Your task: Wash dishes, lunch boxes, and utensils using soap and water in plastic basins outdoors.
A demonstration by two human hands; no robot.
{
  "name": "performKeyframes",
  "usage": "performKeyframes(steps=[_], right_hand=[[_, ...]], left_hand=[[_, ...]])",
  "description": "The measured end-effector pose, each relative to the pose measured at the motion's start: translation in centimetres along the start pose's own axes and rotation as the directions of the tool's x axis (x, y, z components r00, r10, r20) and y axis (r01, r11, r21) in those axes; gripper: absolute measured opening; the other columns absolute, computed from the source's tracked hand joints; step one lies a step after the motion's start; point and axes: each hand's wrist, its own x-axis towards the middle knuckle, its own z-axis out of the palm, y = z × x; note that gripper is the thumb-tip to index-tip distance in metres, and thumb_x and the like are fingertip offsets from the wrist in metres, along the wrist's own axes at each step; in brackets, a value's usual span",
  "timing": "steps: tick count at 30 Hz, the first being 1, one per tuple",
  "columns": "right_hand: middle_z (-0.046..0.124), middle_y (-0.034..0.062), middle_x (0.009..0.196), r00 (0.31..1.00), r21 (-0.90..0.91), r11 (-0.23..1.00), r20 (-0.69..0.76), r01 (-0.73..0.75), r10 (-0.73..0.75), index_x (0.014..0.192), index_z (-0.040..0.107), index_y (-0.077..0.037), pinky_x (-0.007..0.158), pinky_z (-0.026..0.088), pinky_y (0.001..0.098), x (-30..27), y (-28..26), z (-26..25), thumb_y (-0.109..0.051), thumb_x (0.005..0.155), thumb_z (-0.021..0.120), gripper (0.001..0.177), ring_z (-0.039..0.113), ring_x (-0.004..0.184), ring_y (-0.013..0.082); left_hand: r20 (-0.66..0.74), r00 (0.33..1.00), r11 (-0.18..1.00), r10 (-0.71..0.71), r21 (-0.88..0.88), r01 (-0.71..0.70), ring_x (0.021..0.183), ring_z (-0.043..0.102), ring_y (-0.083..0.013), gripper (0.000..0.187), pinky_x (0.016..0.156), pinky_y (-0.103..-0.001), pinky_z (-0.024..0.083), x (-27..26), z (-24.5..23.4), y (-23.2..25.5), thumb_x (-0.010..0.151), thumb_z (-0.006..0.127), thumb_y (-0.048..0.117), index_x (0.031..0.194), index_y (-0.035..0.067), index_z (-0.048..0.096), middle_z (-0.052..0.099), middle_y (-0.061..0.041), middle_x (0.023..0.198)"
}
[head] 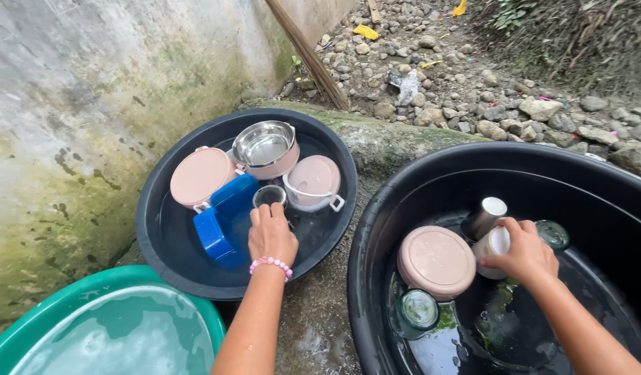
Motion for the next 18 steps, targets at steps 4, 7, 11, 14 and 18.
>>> performKeyframes(steps=[4,7,11,14,18], right_hand=[[0.051,0.0079,0.141,0.997,-0.135,0.991,0.076,-0.008,0.019,0.147,0.051,-0.033,0.092,0.058,0.0484,0.2,-1.6,-1.3,-0.039,0.053,0.099,0.106,0.065,0.119,0.0387],[0.050,0.0102,0.142,0.999,-0.304,0.953,0.043,0.002,0.012,0.146,0.052,-0.028,0.086,0.061,0.0486,-0.8,-5.9,-4.0,-0.039,0.066,0.093,0.091,0.065,0.117,0.0410],[0.052,0.0112,0.140,0.930,-0.260,0.937,-0.221,0.234,-0.293,0.139,0.059,-0.020,0.085,0.059,0.0506,-4.1,-14.5,-6.6,-0.038,0.075,0.082,0.070,0.061,0.117,0.0399],[0.058,0.0121,0.137,0.770,-0.017,0.830,-0.365,0.557,-0.524,0.123,0.067,-0.013,0.087,0.056,0.0483,-6.1,-20.4,-5.8,-0.034,0.079,0.078,0.050,0.060,0.119,0.0368],[0.065,0.0153,0.128,0.582,0.256,0.525,-0.447,0.811,-0.680,0.105,0.071,-0.007,0.088,0.055,0.0439,-8.4,-27.6,-2.8,-0.023,0.083,0.075,0.028,0.065,0.110,0.0358]], left_hand=[[-0.059,0.998,1.000,0.006,-0.017,-0.007,0.120,0.053,-0.0327,0.045,0.094,-0.042,0.054,0.5,-0.4,-0.1,0.072,0.077,0.006,0.113,0.006,0.057,0.057,-0.014,0.118],[-0.214,0.968,0.983,0.133,-0.094,-0.156,0.124,0.052,-0.0314,0.060,0.091,-0.047,0.050,1.3,0.0,-1.2,0.064,0.078,0.002,0.120,0.006,0.057,0.057,-0.010,0.128],[-0.262,0.942,0.974,0.208,-0.037,-0.225,0.131,0.047,-0.0398,0.079,0.091,-0.054,0.048,2.5,0.3,-2.3,0.048,0.085,0.014,0.121,0.003,0.057,0.051,-0.021,0.142],[0.069,0.998,0.982,0.003,-0.186,0.010,0.131,0.050,-0.0235,0.061,0.098,-0.048,0.047,3.2,-2.0,-2.1,0.074,0.089,0.035,0.119,0.011,0.057,0.058,-0.002,0.124],[0.178,0.979,0.989,0.102,0.090,-0.119,0.121,0.050,-0.0278,0.086,0.088,-0.050,0.047,3.6,-3.4,-2.3,0.066,0.091,0.036,0.141,0.022,0.051,0.055,-0.006,0.123]])
